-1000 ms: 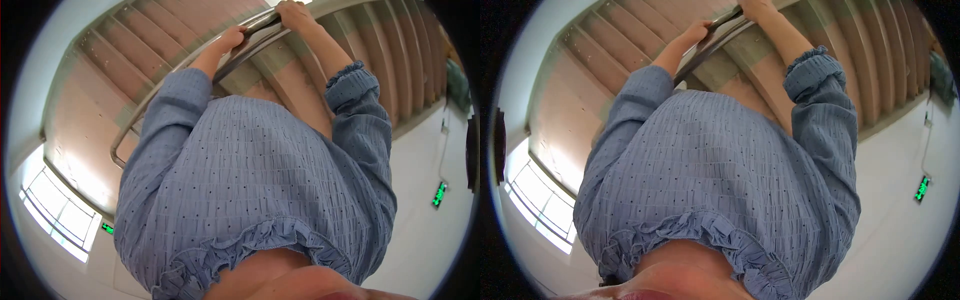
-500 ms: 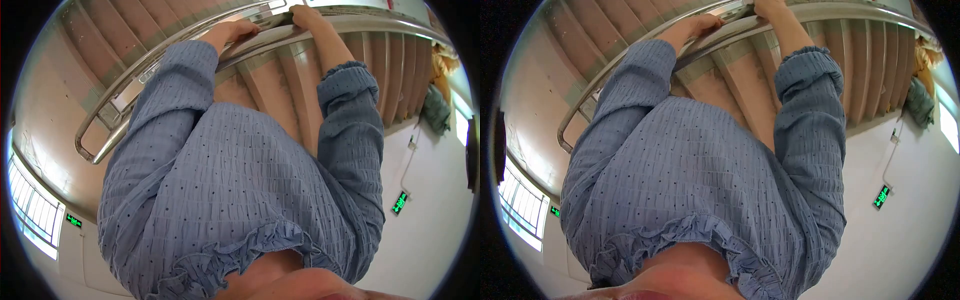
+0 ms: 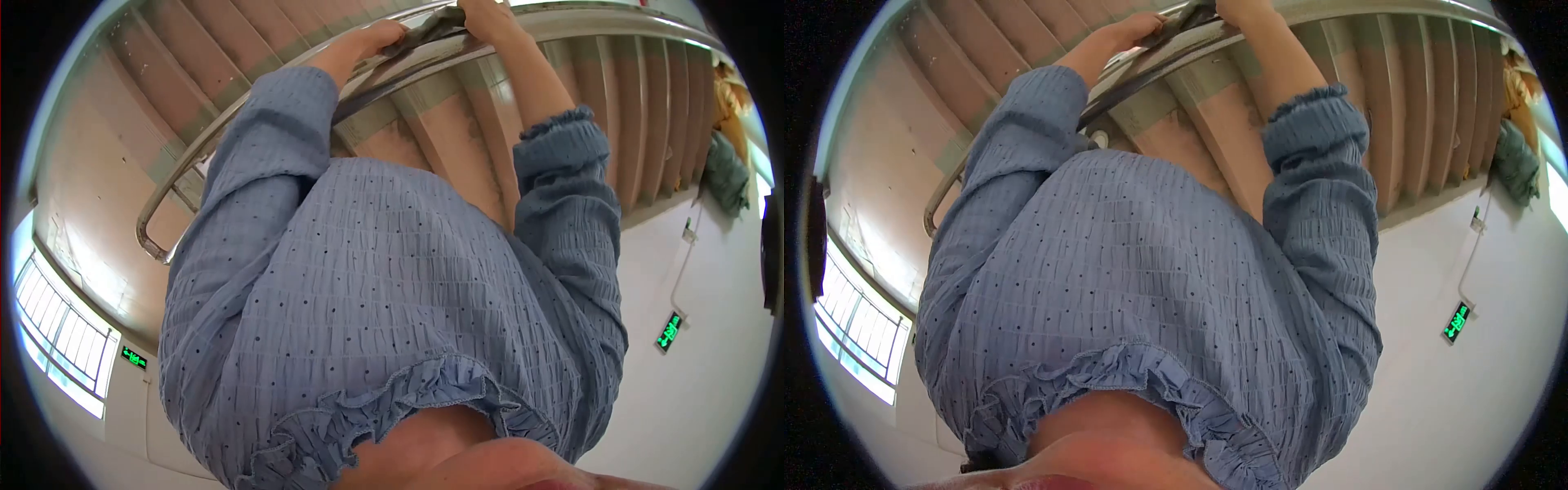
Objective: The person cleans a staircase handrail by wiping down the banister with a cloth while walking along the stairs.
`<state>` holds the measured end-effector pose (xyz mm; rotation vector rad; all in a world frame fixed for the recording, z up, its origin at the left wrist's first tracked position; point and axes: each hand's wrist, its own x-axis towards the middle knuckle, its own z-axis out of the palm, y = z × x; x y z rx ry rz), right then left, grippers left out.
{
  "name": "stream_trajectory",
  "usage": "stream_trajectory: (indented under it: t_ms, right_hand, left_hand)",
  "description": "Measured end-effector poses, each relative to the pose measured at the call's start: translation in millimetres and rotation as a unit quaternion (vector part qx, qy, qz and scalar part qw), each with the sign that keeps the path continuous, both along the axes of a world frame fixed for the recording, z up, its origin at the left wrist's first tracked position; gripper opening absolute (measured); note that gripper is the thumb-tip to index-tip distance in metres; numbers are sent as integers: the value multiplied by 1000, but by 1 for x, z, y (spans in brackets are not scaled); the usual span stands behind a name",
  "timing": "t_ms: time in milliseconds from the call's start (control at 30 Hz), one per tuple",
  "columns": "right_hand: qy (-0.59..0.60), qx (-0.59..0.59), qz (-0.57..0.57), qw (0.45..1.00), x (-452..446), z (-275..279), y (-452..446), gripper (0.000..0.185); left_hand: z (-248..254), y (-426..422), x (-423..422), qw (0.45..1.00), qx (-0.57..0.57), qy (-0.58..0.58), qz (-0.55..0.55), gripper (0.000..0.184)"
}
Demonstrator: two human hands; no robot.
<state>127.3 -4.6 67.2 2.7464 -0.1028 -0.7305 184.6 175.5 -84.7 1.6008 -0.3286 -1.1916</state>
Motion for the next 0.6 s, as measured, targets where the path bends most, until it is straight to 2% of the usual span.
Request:
stream_trajectory:
  t_ms: [33, 67, 100, 133, 200, 267, 400, 600]
  right_hand:
    - [-1, 4, -6, 1000, -16, -10, -15, 39]
    - [-110, 20, 39, 993, -37, -25, -27, 30]
    - [-217, 34, 83, 972, -56, -40, -36, 29]
    - [-218, 36, 77, 972, -78, -52, -39, 29]
    - [-434, 171, 113, 877, -128, -69, -33, 16]
    - [-451, 191, 87, 868, -172, -87, -19, 18]
    - [-467, 207, 44, 859, -198, -109, -13, 20]
    - [-495, 138, 29, 858, -180, -115, -44, 25]
  left_hand:
    - [1, -8, -5, 993, 20, -113, 9, 35]
    - [-3, -9, -10, 993, 24, -115, 3, 35]
    - [-22, -6, -13, 969, 8, -243, -37, 35]
    - [-33, -5, -15, 927, -9, -366, -78, 35]
    - [-4, 15, -59, 872, 0, -489, -19, 31]
    - [0, 28, -100, 813, -40, -580, 28, 25]
    - [-19, 35, -141, 780, -101, -615, 53, 23]
    - [-23, 14, -125, 737, -119, -665, -24, 22]
